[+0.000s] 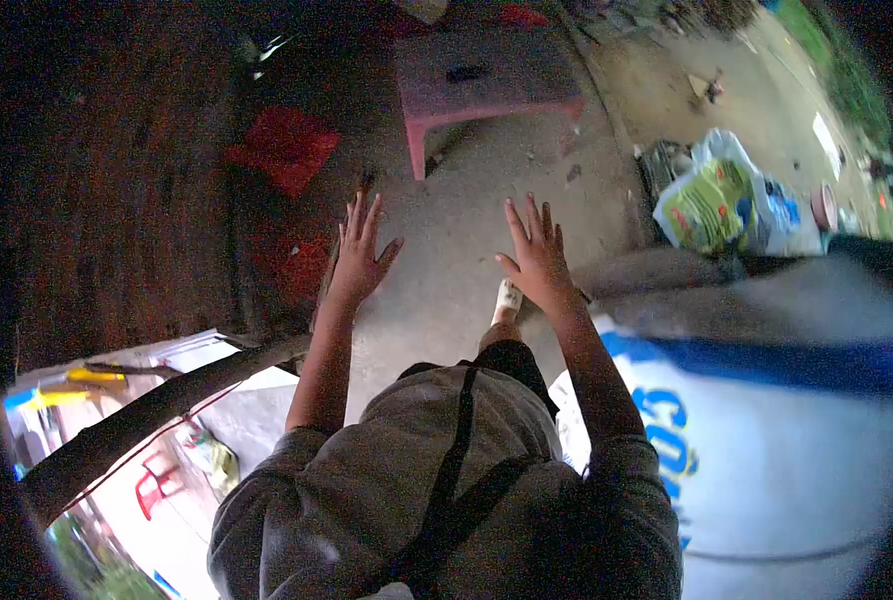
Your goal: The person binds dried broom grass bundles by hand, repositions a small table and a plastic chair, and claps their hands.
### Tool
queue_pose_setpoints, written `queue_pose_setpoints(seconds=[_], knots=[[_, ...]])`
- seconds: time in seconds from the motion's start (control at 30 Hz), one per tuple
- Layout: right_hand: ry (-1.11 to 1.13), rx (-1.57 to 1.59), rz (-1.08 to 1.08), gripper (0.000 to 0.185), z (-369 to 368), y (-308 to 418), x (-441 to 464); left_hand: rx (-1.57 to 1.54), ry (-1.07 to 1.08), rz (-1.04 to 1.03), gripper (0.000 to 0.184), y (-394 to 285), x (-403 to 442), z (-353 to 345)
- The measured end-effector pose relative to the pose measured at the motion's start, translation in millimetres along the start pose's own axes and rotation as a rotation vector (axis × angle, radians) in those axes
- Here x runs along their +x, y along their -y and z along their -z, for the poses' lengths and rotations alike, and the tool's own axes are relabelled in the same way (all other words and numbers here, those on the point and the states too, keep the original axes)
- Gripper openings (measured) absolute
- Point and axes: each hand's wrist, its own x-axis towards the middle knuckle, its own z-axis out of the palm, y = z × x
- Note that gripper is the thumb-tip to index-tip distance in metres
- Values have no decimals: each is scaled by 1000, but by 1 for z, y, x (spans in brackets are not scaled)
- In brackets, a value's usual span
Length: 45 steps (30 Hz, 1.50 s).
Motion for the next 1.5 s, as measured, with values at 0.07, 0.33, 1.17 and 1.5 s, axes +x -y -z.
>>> queue_pose_setpoints(seconds=[0.07, 0.33, 1.17, 1.5], knots=[[42, -10, 10, 79, 5, -28, 40, -16, -18, 80, 69, -2, 30, -14], [142, 129, 10, 80, -8, -120, 197, -250, 5, 278, 67, 18, 178, -73], [610, 199, -257, 67, -227, -336, 522, 101, 243, 211, 43, 224, 578, -391], [601, 341, -350, 62, -262, -410, 494, -377, -340, 1252, 41, 382, 522, -277]])
